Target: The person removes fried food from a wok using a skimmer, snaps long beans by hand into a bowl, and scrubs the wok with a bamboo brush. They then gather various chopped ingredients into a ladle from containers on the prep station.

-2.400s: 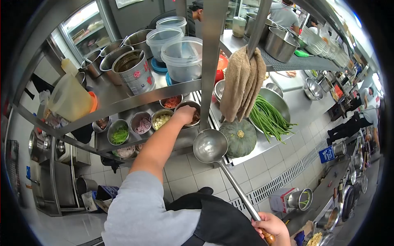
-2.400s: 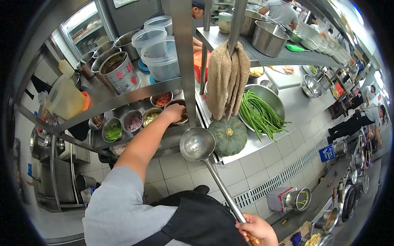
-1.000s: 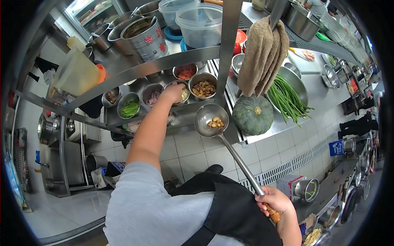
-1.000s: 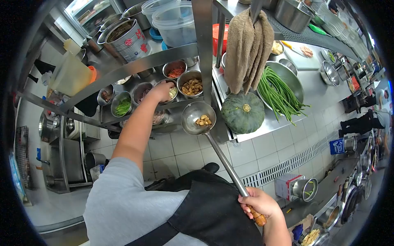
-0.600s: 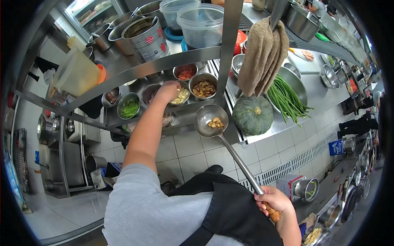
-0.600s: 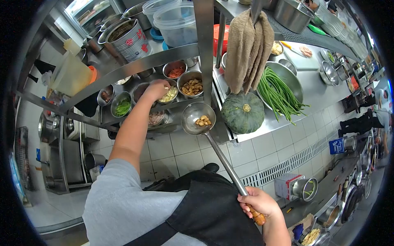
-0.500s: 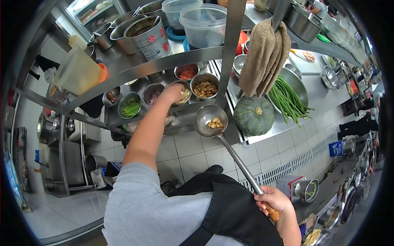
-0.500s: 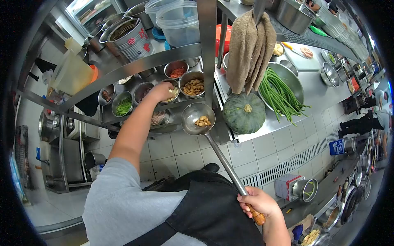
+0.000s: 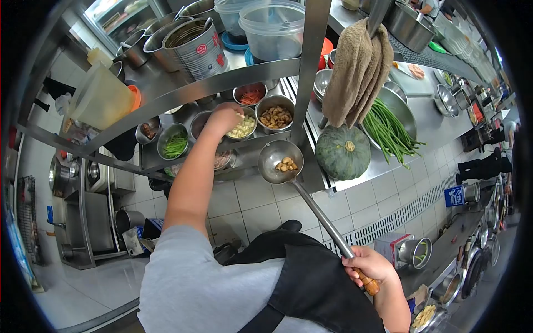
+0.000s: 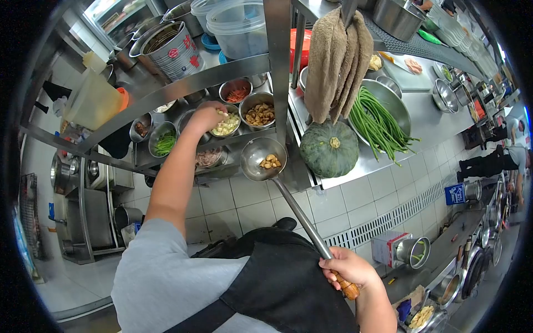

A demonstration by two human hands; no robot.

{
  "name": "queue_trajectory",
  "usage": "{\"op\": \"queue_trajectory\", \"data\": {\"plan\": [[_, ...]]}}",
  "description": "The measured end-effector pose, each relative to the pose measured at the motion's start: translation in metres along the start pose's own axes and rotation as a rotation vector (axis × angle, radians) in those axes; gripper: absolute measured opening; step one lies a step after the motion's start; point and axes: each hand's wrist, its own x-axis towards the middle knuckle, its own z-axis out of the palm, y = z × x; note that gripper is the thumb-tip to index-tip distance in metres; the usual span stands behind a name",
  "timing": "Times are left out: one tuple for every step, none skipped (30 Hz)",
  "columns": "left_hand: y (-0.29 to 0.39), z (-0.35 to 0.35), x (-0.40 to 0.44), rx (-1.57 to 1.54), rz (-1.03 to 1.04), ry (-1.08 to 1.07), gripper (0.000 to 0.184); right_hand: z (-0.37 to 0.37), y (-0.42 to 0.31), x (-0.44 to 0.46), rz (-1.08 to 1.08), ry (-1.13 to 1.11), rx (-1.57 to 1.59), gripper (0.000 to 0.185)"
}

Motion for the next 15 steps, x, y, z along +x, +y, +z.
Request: {"op": "queue_trajectory", "data": {"plan": [[0.011, -0.004, -0.010, -0.001, 0.000, 0.000, 0.021, 0.000, -0.001, 0.000, 0.001, 0.001, 0.000, 0.014], [0.023, -0.005, -0.022, -0.074, 0.083, -0.020, 0.020, 0.001, -0.001, 0.000, 0.004, 0.004, 0.015, 0.014], [0.032, -0.001, -0.031, -0.145, 0.165, -0.037, 0.020, 0.002, -0.002, 0.001, 0.008, 0.004, 0.029, 0.014], [0.034, 0.011, -0.035, -0.233, 0.181, -0.143, 0.020, 0.004, -0.003, 0.001, 0.011, 0.002, 0.025, 0.014], [0.049, 0.018, -0.046, -0.208, 0.195, -0.206, 0.022, 0.005, -0.005, 0.002, 0.011, 0.008, 0.017, 0.014], [0.058, 0.030, -0.053, -0.170, 0.218, -0.254, 0.029, 0.006, -0.006, 0.003, 0.009, 0.015, 0.008, 0.014], [0.057, 0.049, -0.057, -0.180, 0.308, -0.231, 0.036, 0.006, -0.007, 0.003, 0.008, 0.013, 0.001, 0.014], [0.063, 0.055, -0.059, -0.091, 0.327, -0.254, 0.040, 0.008, -0.007, 0.004, 0.005, 0.021, 0.000, 0.014], [0.066, 0.057, -0.060, -0.096, 0.286, -0.254, 0.038, 0.008, -0.007, 0.004, 0.002, 0.030, 0.001, 0.014], [0.068, 0.057, -0.060, -0.100, 0.248, -0.256, 0.037, 0.008, -0.008, 0.004, 0.000, 0.032, 0.001, 0.014], [0.071, 0.052, -0.060, -0.100, 0.250, -0.259, 0.037, 0.008, -0.007, 0.004, -0.003, 0.027, 0.003, 0.014], [0.074, 0.044, -0.060, -0.154, 0.201, -0.285, 0.032, 0.008, -0.005, 0.004, -0.006, 0.020, 0.006, 0.015], [0.074, 0.039, -0.061, -0.208, 0.152, -0.311, 0.027, 0.008, -0.004, 0.004, -0.005, 0.019, 0.010, 0.015], [0.072, 0.039, -0.061, -0.206, 0.153, -0.313, 0.027, 0.007, -0.004, 0.004, -0.007, 0.007, -0.002, 0.015], [0.070, 0.039, -0.060, -0.237, 0.167, -0.323, 0.022, 0.007, -0.005, 0.004, -0.012, -0.003, -0.013, 0.015]]}}
